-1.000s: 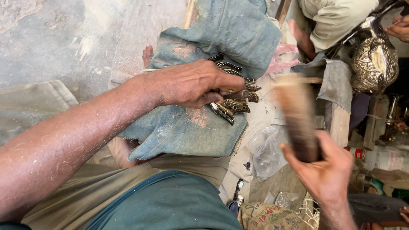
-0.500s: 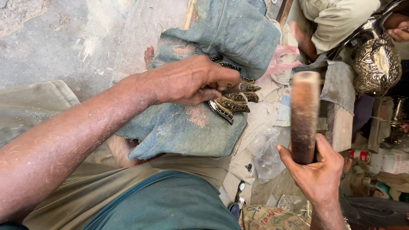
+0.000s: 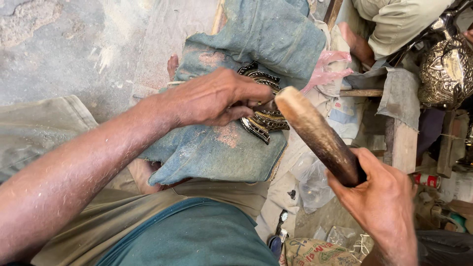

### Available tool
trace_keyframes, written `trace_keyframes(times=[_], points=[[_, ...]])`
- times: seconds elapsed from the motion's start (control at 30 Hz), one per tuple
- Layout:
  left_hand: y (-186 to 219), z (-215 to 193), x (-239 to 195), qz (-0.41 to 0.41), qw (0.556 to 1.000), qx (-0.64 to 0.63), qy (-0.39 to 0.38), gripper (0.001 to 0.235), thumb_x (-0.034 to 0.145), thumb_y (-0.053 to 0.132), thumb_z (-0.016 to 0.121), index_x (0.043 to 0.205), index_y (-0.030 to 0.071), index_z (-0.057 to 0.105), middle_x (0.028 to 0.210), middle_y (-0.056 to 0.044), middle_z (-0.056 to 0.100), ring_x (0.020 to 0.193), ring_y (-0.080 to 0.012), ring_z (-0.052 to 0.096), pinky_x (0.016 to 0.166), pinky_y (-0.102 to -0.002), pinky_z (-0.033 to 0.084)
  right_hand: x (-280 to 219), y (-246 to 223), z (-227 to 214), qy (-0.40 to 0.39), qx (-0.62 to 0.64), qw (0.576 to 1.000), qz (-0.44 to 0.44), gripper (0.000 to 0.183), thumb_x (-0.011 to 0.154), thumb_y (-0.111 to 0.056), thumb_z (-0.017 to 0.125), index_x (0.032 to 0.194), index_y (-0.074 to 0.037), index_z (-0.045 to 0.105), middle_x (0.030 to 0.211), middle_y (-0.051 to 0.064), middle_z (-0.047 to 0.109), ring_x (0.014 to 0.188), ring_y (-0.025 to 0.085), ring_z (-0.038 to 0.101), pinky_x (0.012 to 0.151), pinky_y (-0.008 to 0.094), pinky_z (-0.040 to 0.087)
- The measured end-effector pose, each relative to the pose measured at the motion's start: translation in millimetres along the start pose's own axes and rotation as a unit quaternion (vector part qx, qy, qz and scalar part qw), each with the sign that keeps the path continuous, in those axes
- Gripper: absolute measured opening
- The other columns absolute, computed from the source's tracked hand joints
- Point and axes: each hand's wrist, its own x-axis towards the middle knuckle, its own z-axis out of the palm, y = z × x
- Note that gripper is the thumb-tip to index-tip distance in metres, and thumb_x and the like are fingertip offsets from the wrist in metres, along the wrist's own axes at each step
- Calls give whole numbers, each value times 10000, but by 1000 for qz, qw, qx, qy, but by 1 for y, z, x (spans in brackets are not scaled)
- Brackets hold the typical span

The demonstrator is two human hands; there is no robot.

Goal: The person uses a chisel and wooden mallet to emboss or shape a silver-colored metal decorative piece with a leaf-like pattern. The piece rests on a folded cloth on the person's lap while they repeatedly strike the chisel to refine the surface details.

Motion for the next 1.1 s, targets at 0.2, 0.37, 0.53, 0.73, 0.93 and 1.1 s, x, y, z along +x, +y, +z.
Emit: trace_keyframes(times=[0.2,0.37,0.53,0.73,0.93,1.1], points=[[14,-3,-8,-2,990,-32,137,341,958,65,747,1261,67,590,1029,-88,704,936,-240,741,761,-376,611,-34,-14,55,227,417,880,-26,394,909,119,780,1190,-45,559,934,145,660,800,218,678,746,384,623],[25,8,16,-29,996,-42,77,324,909,28,765,1204,62,635,1045,-91,734,939,-240,762,763,-379,624,-35,-10,135,204,636,744,-27,350,937,159,652,1181,-47,508,945,149,635,867,267,675,908,482,585],[28,35,53,-34,998,-46,-5,502,817,-7,745,1298,101,647,988,-97,765,894,-231,781,759,-378,640,-49,8,136,178,721,668,38,335,947,105,661,1215,-43,524,975,157,637,936,276,654,1002,537,546],[32,48,89,-143,965,56,-212,503,814,54,752,1297,147,641,776,-125,749,754,-285,745,675,-454,564,-79,45,133,208,650,721,123,439,899,126,650,1295,-33,547,930,109,619,862,213,614,913,454,546],[36,52,101,-91,952,133,-260,551,790,111,743,1329,126,627,840,-185,730,819,-384,721,698,-496,568,-90,64,178,138,574,788,173,429,791,194,733,1118,-16,553,952,94,630,901,162,615,818,347,543],[44,58,104,-98,934,161,-305,384,962,91,547,1295,230,677,882,-180,736,849,-368,732,742,-496,579,-95,64,204,199,449,834,253,358,795,146,762,1067,-5,584,940,53,660,856,106,638,785,272,553]])
